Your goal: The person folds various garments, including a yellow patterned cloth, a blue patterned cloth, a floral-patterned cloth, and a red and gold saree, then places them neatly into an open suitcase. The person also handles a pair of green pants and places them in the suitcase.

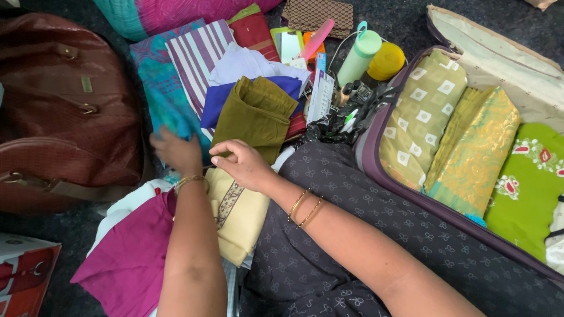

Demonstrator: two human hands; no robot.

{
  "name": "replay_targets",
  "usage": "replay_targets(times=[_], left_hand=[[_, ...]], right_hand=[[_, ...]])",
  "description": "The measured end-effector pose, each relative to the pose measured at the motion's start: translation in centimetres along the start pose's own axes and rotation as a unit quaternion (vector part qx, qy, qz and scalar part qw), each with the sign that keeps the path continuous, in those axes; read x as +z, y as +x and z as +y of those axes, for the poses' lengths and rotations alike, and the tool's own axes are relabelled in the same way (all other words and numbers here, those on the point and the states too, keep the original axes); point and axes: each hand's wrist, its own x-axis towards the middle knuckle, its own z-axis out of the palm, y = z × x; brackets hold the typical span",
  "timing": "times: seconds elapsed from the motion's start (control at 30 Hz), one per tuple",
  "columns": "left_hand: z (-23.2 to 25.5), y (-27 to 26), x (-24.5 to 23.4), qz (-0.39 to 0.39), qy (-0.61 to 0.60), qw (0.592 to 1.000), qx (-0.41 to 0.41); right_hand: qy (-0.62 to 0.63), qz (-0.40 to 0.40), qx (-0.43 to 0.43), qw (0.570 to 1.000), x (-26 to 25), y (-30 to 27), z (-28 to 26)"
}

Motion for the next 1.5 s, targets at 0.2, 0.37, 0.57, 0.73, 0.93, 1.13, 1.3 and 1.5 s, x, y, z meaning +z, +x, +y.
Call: replay_targets(times=[0.2, 0.37, 0.57, 0.73, 0.93, 1.13, 1.3, 1.5], left_hand=[[-2.0, 2.6, -0.4, -0.052, -0.02, 0.963, -0.264], [-2.9, 3.0, -0.5, -0.094, 0.044, 0.951, -0.291], [-4.6, 2.8, 1.3, -0.06, 0.026, 0.981, -0.18], [-6.0, 3.1, 3.0, -0.033, -0.069, 0.996, -0.052], [-3.7, 2.5, 1.4, -0.045, -0.024, 0.999, 0.014], [-0.9, 0.9, -0.3, -0.082, 0.031, 0.985, 0.152], [-0.4, 0.2, 0.5, -0.071, -0.065, 0.978, 0.184], [0.2, 1.6, -1.0, -0.018, -0.203, 0.977, 0.059]], right_hand=[[-0.002, 0.003, -0.003, 1.0, -0.2, 0.0, 0.0], [-0.008, 0.002, -0.003, 1.0, -0.3, -0.2, 0.0], [-0.001, 0.001, 0.011, 1.0, -0.5, -0.3, 0.0], [-0.002, -0.003, 0.033, 0.999, -0.6, -0.3, -0.4], [0.004, -0.013, 0.064, 0.998, -0.6, -0.4, -0.5], [0.018, -0.014, 0.012, 1.0, -0.4, -0.2, 0.0], [0.008, -0.012, 0.038, 0.999, -0.4, -0.2, 0.3], [0.012, -0.009, 0.036, 0.999, -0.5, -0.3, 0.1]])
